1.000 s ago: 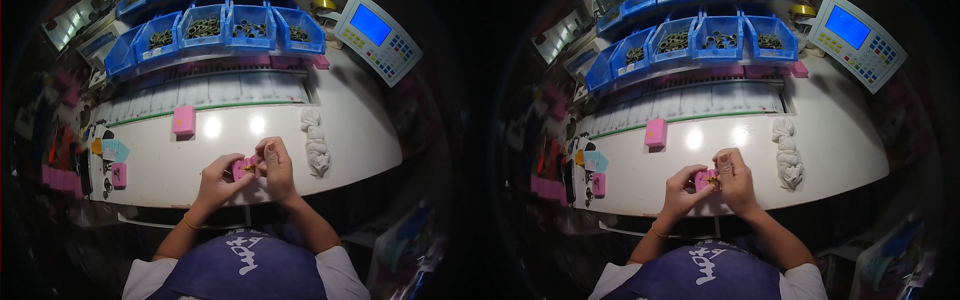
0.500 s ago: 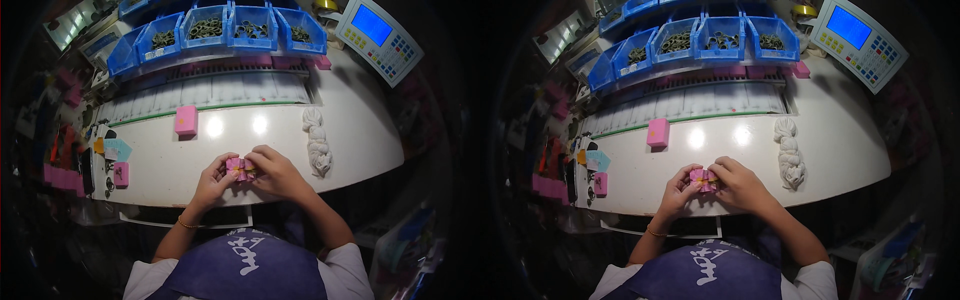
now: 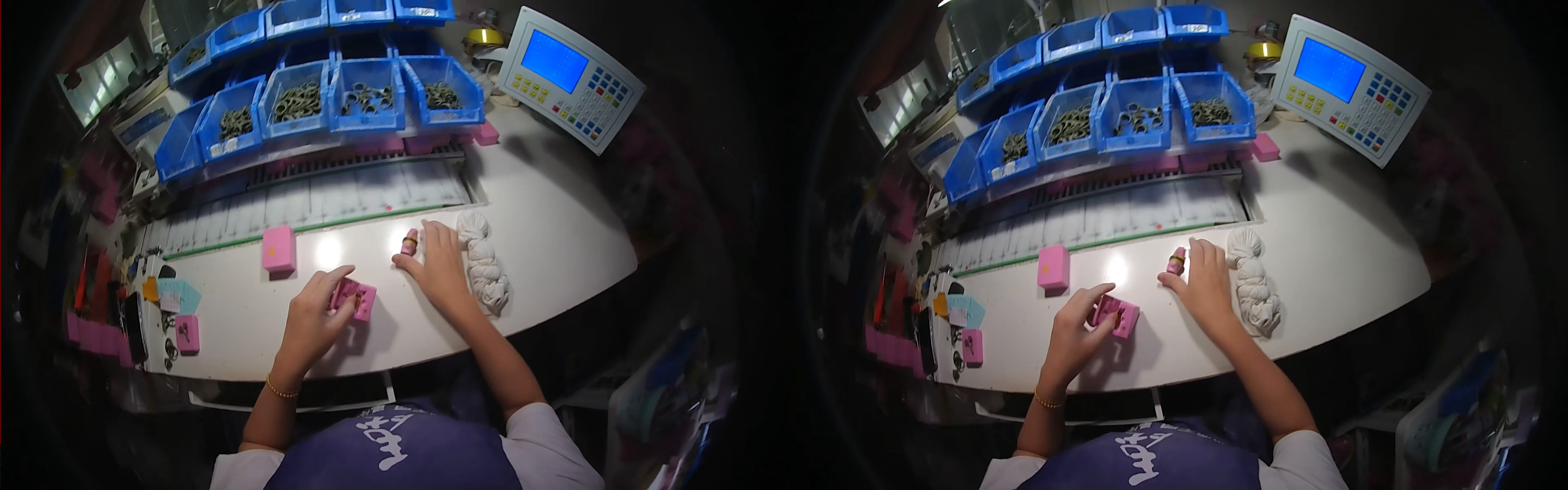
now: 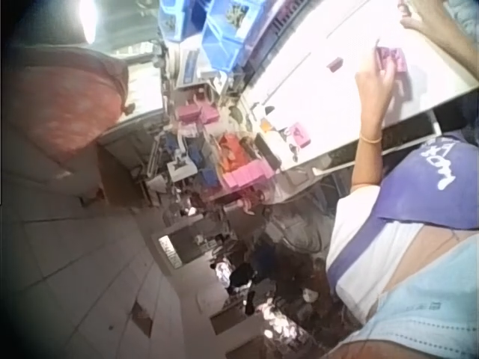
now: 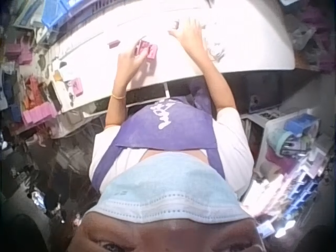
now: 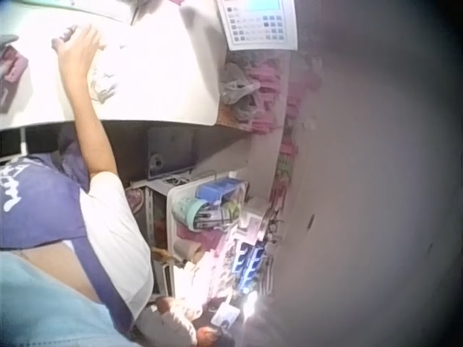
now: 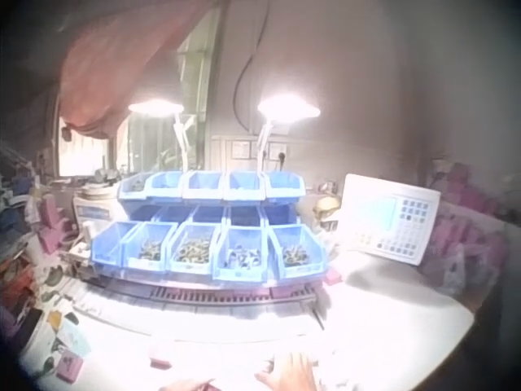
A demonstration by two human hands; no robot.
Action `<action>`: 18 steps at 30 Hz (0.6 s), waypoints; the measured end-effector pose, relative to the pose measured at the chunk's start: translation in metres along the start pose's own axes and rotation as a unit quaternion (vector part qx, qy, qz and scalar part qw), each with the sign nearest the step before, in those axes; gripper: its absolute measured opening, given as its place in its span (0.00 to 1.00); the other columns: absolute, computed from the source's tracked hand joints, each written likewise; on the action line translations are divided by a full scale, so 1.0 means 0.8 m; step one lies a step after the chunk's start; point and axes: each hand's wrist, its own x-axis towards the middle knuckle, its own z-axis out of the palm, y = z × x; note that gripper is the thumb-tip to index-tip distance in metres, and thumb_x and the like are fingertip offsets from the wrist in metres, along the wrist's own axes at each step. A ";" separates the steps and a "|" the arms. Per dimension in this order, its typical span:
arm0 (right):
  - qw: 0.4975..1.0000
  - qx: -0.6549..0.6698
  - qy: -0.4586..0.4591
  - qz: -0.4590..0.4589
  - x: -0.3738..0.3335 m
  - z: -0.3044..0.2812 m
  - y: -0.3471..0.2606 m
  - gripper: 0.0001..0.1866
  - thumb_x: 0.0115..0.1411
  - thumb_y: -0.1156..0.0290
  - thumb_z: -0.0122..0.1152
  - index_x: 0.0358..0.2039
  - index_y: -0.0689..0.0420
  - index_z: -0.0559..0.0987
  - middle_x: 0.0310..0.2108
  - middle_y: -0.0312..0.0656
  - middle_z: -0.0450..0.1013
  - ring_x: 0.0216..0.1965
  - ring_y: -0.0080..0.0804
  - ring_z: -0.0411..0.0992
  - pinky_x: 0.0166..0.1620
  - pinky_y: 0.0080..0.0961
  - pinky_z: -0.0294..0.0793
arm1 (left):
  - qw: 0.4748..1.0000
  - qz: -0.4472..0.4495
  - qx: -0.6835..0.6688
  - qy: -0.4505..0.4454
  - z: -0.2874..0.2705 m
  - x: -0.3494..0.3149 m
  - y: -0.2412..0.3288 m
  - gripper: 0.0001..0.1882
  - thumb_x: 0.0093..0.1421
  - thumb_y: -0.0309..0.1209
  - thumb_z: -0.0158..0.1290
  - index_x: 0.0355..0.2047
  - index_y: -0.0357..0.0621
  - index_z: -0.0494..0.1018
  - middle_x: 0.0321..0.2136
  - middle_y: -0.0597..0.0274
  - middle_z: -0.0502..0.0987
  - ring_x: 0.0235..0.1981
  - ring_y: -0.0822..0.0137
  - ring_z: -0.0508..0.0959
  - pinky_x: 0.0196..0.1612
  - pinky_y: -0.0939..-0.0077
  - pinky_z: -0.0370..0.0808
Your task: Assembling small metal rings and components into pink containers at a production workstation.
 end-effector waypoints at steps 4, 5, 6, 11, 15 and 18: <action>0.975 0.082 0.075 -0.193 -0.029 -0.001 -0.030 0.38 0.57 0.62 0.69 0.62 0.68 0.66 0.58 0.56 0.68 0.58 0.52 0.68 0.61 0.42 0.67 | 0.999 0.007 -0.019 0.042 0.010 0.002 -0.009 0.20 0.54 0.22 0.62 0.48 0.38 0.73 0.38 0.55 0.74 0.30 0.67 0.79 0.35 0.75 0.77; 0.964 0.160 -0.017 -0.213 -0.039 -0.004 -0.046 0.35 0.58 0.64 0.67 0.62 0.66 0.67 0.60 0.55 0.67 0.62 0.51 0.66 0.64 0.42 0.65 | 0.998 0.025 -0.013 0.054 0.013 0.001 -0.018 0.20 0.54 0.20 0.62 0.47 0.37 0.73 0.39 0.55 0.73 0.31 0.67 0.80 0.35 0.75 0.78; 0.943 0.147 -0.064 -0.293 -0.039 -0.011 -0.065 0.32 0.59 0.64 0.65 0.61 0.66 0.69 0.59 0.55 0.67 0.61 0.52 0.67 0.63 0.44 0.66 | 0.995 0.047 -0.023 0.086 0.015 -0.002 -0.024 0.14 0.54 0.21 0.63 0.42 0.37 0.77 0.36 0.53 0.78 0.30 0.61 0.82 0.33 0.72 0.80; 0.932 0.140 -0.060 -0.329 -0.078 -0.014 -0.060 0.27 0.58 0.63 0.66 0.53 0.68 0.75 0.55 0.54 0.70 0.56 0.51 0.71 0.60 0.42 0.72 | 0.980 0.124 0.082 0.135 0.019 -0.002 -0.036 0.10 0.55 0.23 0.63 0.39 0.41 0.82 0.41 0.51 0.83 0.38 0.58 0.85 0.40 0.72 0.81; 0.934 0.083 -0.080 -0.339 -0.108 -0.035 -0.054 0.24 0.57 0.63 0.66 0.50 0.66 0.78 0.54 0.51 0.72 0.57 0.48 0.72 0.60 0.40 0.73 | 0.961 0.136 0.227 0.081 0.012 0.001 -0.045 0.20 0.58 0.32 0.62 0.49 0.38 0.77 0.47 0.46 0.80 0.43 0.50 0.83 0.47 0.67 0.79; 0.938 0.087 -0.107 -0.318 -0.120 -0.038 -0.049 0.24 0.56 0.66 0.67 0.50 0.68 0.78 0.53 0.52 0.73 0.57 0.48 0.72 0.61 0.39 0.73 | 0.977 0.057 0.202 -0.039 -0.003 -0.006 -0.031 0.39 0.54 0.44 0.65 0.60 0.33 0.66 0.56 0.40 0.73 0.52 0.44 0.77 0.55 0.58 0.74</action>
